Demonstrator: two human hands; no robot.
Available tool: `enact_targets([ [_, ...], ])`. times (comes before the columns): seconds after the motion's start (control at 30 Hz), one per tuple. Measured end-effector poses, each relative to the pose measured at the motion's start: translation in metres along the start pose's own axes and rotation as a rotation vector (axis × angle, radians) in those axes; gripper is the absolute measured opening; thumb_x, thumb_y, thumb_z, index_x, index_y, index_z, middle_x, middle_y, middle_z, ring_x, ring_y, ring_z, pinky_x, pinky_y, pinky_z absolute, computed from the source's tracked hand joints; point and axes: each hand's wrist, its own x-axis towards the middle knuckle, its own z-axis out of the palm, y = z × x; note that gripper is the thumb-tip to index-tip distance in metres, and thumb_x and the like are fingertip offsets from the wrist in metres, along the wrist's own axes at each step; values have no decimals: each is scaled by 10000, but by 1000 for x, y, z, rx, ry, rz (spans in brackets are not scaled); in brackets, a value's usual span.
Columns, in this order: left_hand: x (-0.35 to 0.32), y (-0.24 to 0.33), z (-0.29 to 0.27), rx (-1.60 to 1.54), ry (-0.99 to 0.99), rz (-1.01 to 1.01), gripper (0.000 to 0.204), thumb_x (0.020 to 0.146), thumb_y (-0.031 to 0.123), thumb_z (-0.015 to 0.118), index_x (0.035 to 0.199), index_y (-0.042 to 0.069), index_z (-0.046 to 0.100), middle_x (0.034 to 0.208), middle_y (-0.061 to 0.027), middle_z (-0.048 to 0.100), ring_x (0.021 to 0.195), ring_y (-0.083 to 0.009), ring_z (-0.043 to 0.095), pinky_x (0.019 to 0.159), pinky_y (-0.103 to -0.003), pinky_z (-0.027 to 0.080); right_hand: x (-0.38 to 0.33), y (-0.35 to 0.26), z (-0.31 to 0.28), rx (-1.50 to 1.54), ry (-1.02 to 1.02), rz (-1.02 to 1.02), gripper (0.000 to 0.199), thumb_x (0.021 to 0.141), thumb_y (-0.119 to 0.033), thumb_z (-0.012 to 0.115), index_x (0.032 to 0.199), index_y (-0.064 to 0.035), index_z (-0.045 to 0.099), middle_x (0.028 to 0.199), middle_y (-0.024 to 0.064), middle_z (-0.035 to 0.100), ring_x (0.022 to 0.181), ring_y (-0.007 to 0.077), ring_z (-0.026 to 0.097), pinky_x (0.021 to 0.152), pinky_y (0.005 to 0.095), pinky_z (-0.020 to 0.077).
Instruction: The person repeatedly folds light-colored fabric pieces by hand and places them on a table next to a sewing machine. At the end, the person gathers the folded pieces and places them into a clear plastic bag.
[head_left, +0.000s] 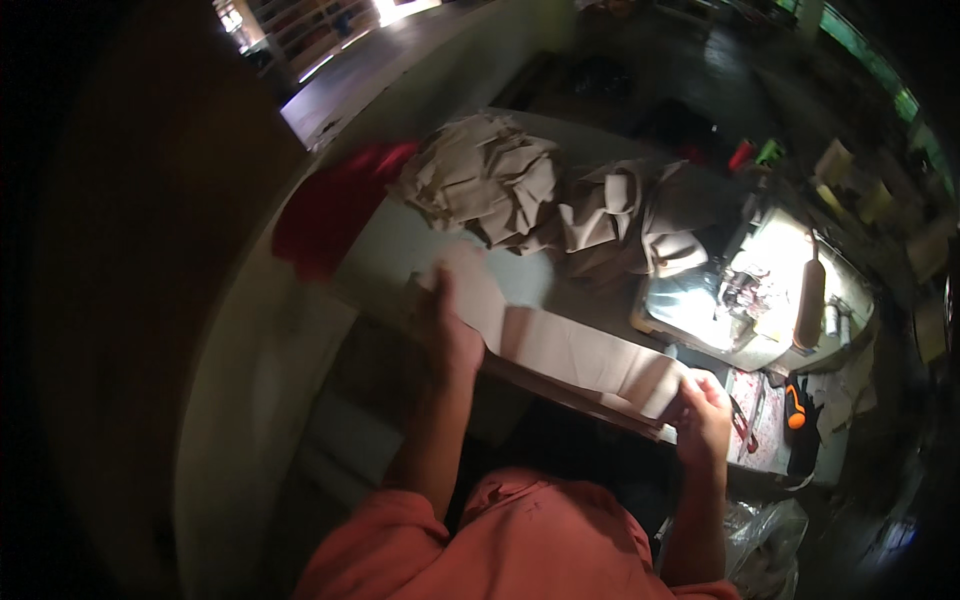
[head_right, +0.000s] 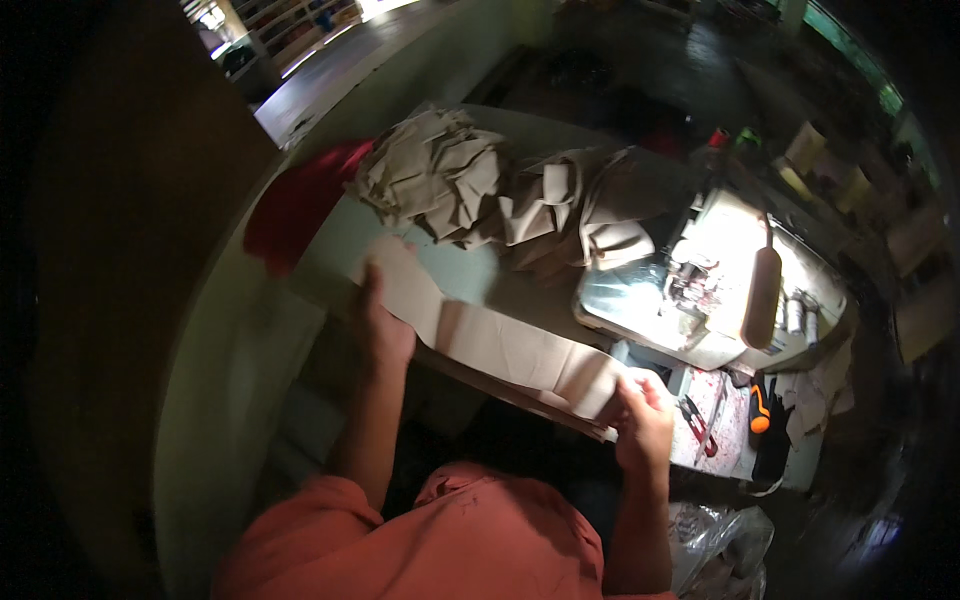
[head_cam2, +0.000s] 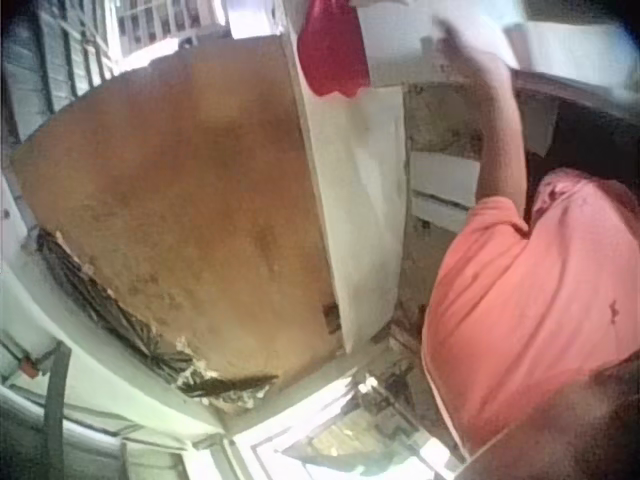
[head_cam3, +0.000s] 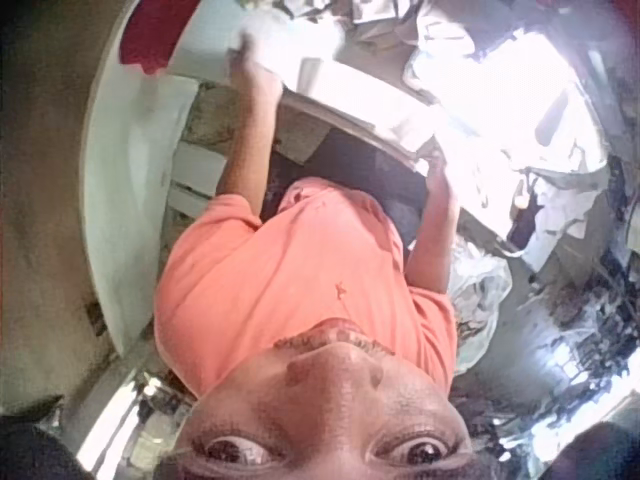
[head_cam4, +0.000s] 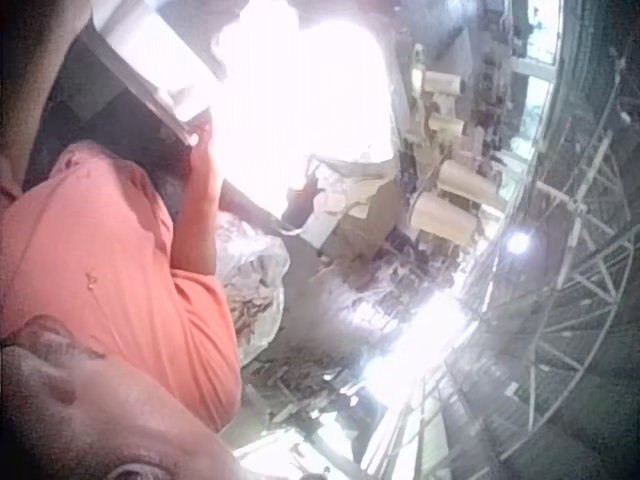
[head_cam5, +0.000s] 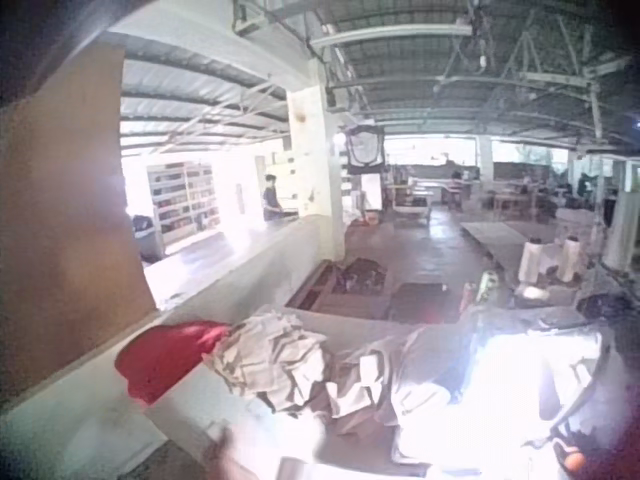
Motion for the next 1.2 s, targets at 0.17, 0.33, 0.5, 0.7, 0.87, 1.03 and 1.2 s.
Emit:
enact_targets([
  [0.17, -79, -36, 78, 1175, -1032, 561, 587, 791, 175, 509, 1264, -23, 224, 1285, -207, 279, 1222, -339, 210, 978, -392, 215, -2, -6, 28, 173, -183, 81, 242, 838, -187, 481, 950, 24, 517, 780, 49, 555, 661, 111, 544, 595, 220, 451],
  [0.33, -99, -35, 95, 1043, -1108, 355, 742, 754, 267, 574, 1282, -27, 143, 1315, -200, 221, 1226, -375, 176, 990, -416, 170, -13, -5, 5, -57, -204, -34, 219, 775, -37, 540, 976, 50, 527, 865, 55, 573, 727, 90, 538, 645, 211, 441],
  [0.5, -68, -34, 104, 680, -1033, -317, 478, 793, 235, 539, 1162, -29, 388, 1168, -191, 430, 1109, -235, 404, 914, -303, 313, -18, -14, -2, -248, -318, -94, 200, 761, 7, 528, 960, 18, 514, 833, 60, 574, 778, 99, 542, 701, 229, 444],
  [0.7, -58, -15, 124, 774, -998, -373, 210, 774, 149, 570, 877, -33, 578, 771, -74, 597, 739, -93, 537, 672, -231, 428, -23, -29, 10, -179, -294, -74, 277, 769, 40, 508, 1036, 24, 438, 806, 91, 577, 770, 116, 564, 687, 219, 456],
  [0.87, -51, -19, 125, 790, -946, -294, 165, 757, 148, 601, 786, -14, 582, 704, -41, 589, 644, -68, 527, 556, -225, 433, -27, -22, 6, -138, -275, -85, 251, 784, 6, 509, 1024, 41, 446, 784, 96, 579, 706, 120, 573, 650, 226, 466],
  [1.03, -44, -25, 149, 967, -915, -197, 133, 748, 118, 606, 749, -10, 570, 684, -44, 585, 626, -57, 516, 544, -220, 423, -16, -24, 5, -89, -202, -112, 257, 778, -14, 527, 1014, 52, 448, 794, 97, 576, 681, 127, 577, 633, 216, 465],
  [1.2, -28, -61, 165, 1067, -1015, 437, 105, 706, 37, 583, 804, -1, 582, 725, -114, 570, 660, -201, 565, 596, -281, 444, 16, -13, -3, -6, -52, -253, 259, 773, -16, 530, 998, 47, 419, 804, 108, 572, 678, 143, 588, 574, 229, 481],
])
